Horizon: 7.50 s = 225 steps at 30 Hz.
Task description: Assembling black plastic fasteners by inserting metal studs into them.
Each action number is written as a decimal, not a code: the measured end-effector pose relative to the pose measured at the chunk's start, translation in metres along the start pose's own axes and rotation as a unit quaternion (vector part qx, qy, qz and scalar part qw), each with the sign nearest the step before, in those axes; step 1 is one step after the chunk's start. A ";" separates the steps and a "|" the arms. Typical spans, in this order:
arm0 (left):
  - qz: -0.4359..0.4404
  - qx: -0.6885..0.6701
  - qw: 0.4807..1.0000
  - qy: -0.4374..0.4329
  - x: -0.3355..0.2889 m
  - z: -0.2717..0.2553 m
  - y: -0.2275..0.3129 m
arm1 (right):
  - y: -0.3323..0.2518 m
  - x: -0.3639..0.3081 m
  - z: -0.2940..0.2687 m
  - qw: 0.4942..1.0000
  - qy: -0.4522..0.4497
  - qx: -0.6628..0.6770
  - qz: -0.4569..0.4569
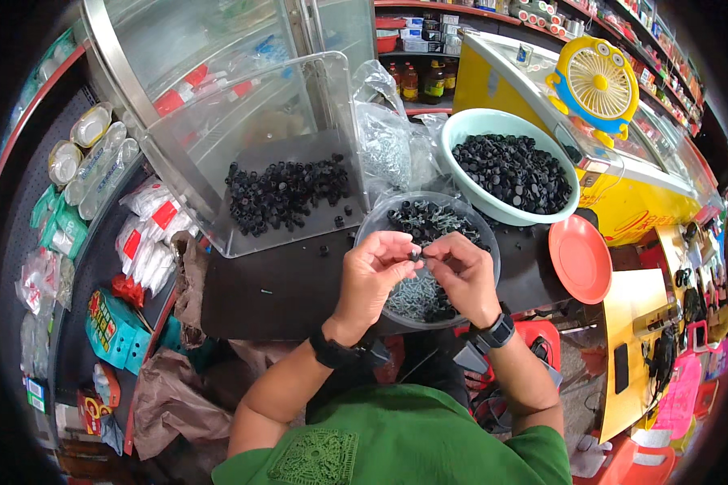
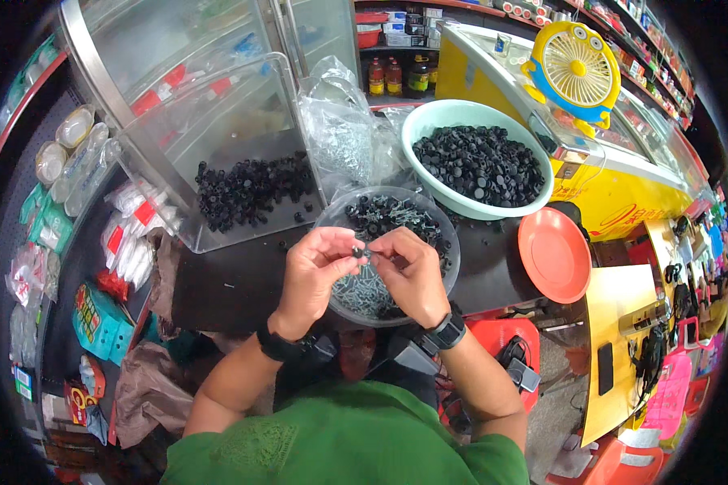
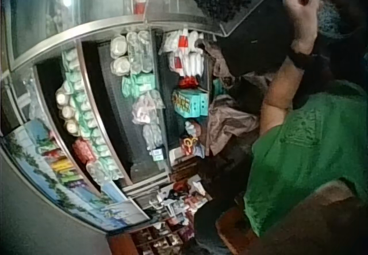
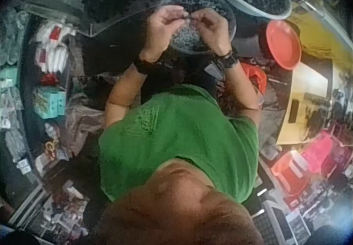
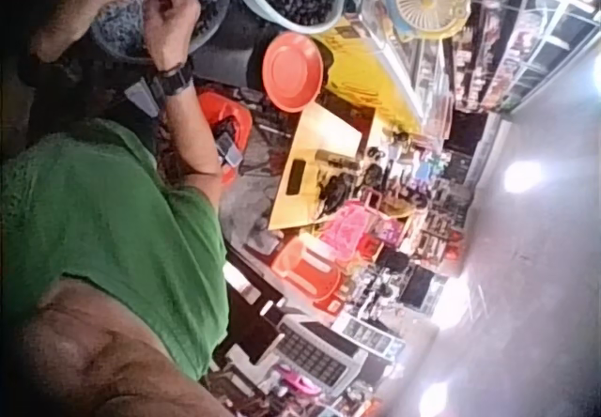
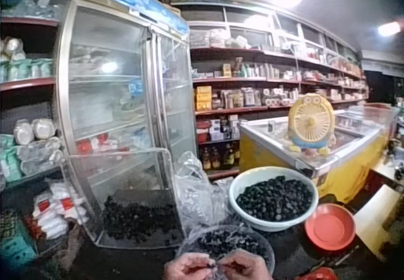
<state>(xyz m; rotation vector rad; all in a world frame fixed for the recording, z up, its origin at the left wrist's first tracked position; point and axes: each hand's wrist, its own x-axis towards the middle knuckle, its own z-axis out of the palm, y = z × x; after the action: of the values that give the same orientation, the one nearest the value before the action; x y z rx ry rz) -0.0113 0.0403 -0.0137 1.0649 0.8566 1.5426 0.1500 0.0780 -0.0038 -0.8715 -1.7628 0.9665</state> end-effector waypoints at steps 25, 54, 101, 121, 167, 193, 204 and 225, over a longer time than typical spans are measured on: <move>0.164 0.240 0.957 0.012 -0.009 0.009 0.009 | 0.002 -0.007 0.004 0.839 -0.047 0.507 0.192; -0.011 0.045 0.997 -0.065 -0.025 0.012 0.020 | -0.028 -0.031 -0.008 0.979 0.010 0.201 -0.043; 0.070 0.272 0.956 -0.085 -0.046 0.023 0.029 | -0.020 -0.055 -0.005 0.933 -0.037 0.349 0.084; -0.069 0.205 0.974 -0.064 -0.039 -0.014 0.023 | 0.089 -0.025 -0.110 0.954 0.208 -0.205 0.064; -0.065 -0.054 0.987 0.139 -0.081 -0.118 0.009 | -0.152 0.007 0.088 0.662 -0.357 0.591 -0.291; -0.061 0.030 0.988 0.141 -0.084 -0.111 0.011 | -0.002 0.143 0.115 0.935 -0.271 -0.158 -0.169; -0.052 0.031 0.989 0.137 -0.076 -0.076 0.024 | -0.034 0.032 0.025 0.821 -0.239 0.506 0.112; 0.240 0.377 0.895 0.008 -0.051 0.022 0.044 | -0.018 -0.038 0.004 0.864 -0.116 0.486 0.054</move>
<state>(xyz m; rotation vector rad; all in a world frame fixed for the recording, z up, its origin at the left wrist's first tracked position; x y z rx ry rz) -0.0014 -0.0194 0.0239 1.9420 1.3280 1.6403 0.1563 0.0367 -0.0031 -0.1881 -1.1341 1.8501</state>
